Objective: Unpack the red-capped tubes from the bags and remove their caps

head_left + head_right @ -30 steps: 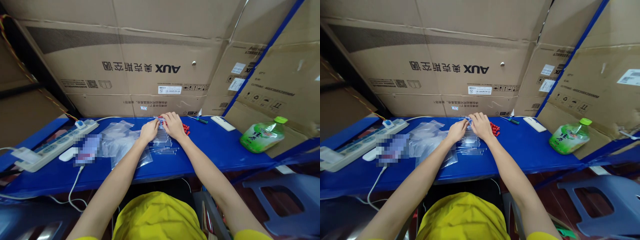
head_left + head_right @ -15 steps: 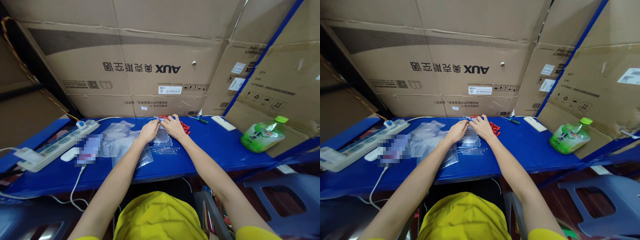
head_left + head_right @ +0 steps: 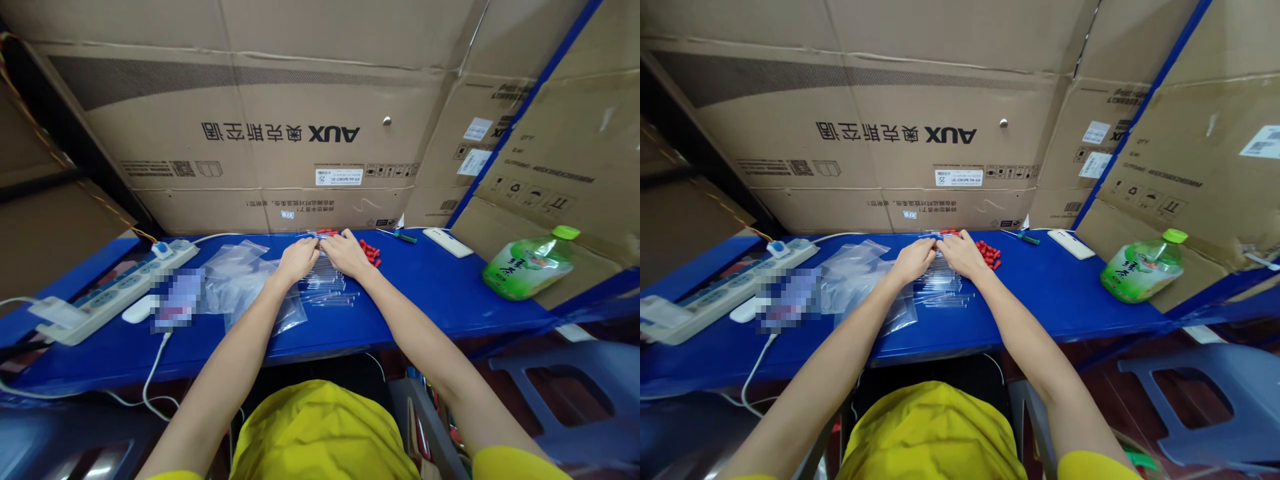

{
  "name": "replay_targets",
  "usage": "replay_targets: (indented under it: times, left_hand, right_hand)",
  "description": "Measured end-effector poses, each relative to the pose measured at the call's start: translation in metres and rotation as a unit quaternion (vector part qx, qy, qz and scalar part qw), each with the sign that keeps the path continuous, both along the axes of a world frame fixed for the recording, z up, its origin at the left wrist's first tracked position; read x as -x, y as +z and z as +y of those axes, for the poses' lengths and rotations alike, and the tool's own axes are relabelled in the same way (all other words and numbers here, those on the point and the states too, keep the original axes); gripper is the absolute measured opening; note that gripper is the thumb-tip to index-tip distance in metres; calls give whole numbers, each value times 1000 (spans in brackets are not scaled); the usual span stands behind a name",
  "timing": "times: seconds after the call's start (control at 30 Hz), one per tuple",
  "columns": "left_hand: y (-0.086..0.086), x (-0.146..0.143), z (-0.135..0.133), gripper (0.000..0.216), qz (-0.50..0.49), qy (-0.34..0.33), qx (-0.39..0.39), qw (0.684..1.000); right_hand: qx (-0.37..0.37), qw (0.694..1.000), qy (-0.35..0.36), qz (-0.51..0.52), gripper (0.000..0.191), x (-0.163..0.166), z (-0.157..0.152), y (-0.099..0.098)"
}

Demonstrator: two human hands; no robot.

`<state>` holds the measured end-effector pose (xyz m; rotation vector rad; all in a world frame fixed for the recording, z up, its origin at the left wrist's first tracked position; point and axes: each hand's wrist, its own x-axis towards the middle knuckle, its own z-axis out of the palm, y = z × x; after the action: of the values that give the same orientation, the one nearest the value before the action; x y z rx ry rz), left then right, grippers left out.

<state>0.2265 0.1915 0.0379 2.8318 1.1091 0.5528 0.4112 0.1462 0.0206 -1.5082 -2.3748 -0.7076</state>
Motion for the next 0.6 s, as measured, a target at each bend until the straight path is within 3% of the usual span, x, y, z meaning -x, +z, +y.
replay_targets:
  times: [0.23,0.43,0.6]
  left_hand:
    - [1,-3,1,26,0,-11,-10,1000]
    - [11,-9,-9,29,-32,56,-9,998]
    - [20,-11,-14,37,-21,66,-18,997]
  right_hand:
    - [-6,1000,24,17,33,-10,1,0]
    - [-4,1000,-7,13,37,-15,-2,9]
    - [7,1000,-14,14,41,-21,-6,15]
